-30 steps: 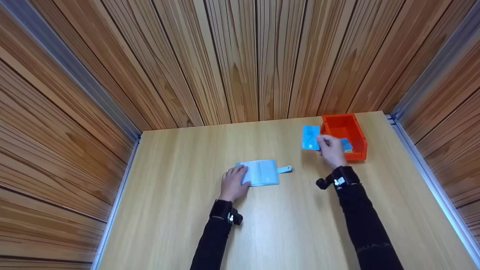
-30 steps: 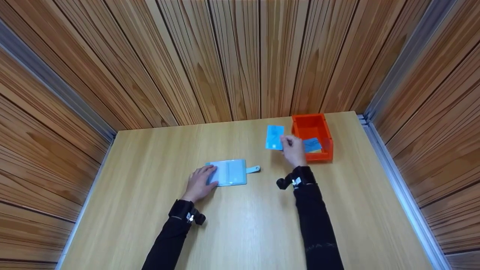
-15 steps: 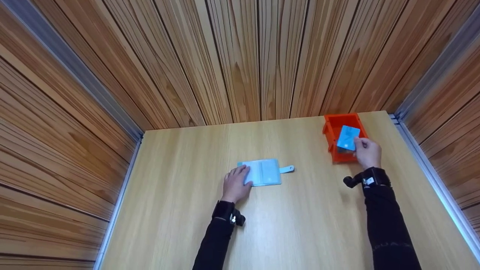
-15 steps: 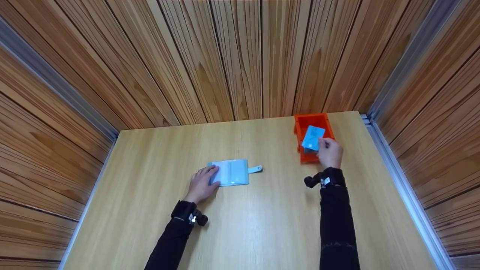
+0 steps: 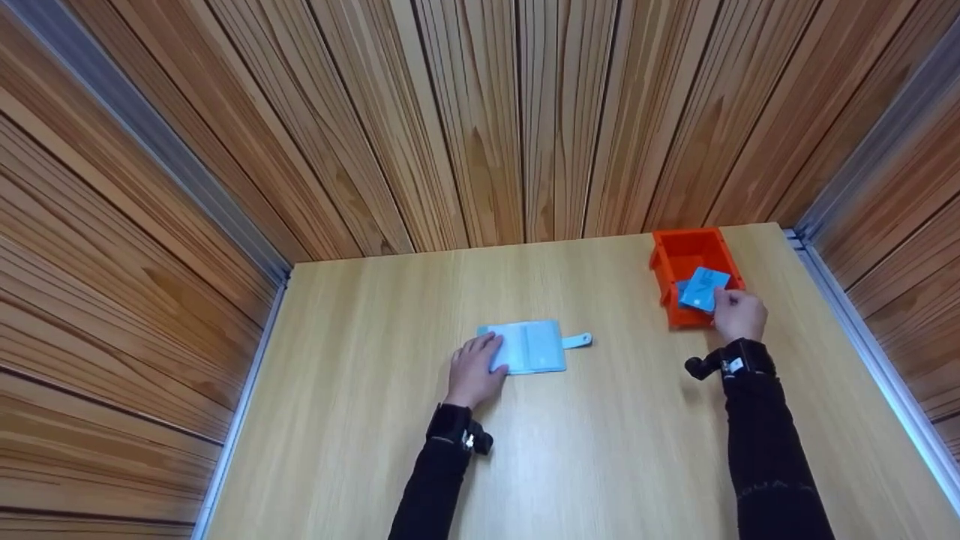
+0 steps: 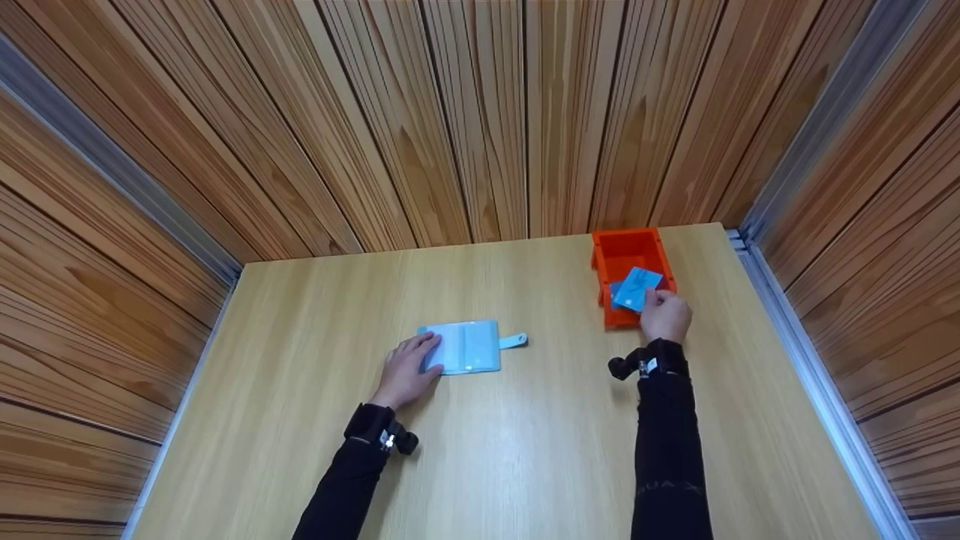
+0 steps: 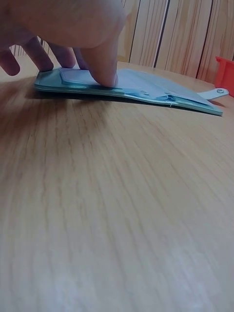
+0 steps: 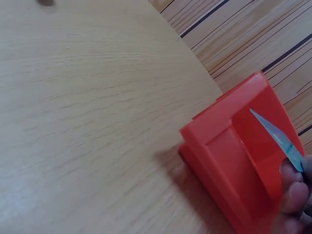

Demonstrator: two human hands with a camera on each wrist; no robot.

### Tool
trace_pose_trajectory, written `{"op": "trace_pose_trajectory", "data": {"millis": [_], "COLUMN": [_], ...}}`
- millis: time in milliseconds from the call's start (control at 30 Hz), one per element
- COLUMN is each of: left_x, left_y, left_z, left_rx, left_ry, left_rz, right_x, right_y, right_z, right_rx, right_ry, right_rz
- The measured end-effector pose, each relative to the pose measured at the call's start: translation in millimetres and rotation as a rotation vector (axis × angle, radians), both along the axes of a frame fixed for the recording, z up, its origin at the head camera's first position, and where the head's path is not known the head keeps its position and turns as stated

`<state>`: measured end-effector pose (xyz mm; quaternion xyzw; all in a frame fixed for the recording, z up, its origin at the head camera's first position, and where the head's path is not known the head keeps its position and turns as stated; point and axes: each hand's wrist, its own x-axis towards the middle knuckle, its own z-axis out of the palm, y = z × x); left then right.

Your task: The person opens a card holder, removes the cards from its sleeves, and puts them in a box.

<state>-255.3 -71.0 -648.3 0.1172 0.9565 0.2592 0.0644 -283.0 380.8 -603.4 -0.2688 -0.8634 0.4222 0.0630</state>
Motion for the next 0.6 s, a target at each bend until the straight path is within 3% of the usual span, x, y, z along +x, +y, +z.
{"op": "trace_pose_trajectory", "data": {"millis": [600], "left_x": [-0.9], "left_y": [-3.2], "left_z": [-3.5], "left_rx": [0.014], "left_ry": [0.012], "left_rz": [-0.020], "right_x": [-6.4], "right_y": [-5.8], "right_z": [-8.8], "right_rx": [-0.111], "right_ry": [-0.143], "right_rz": [-0.089]}}
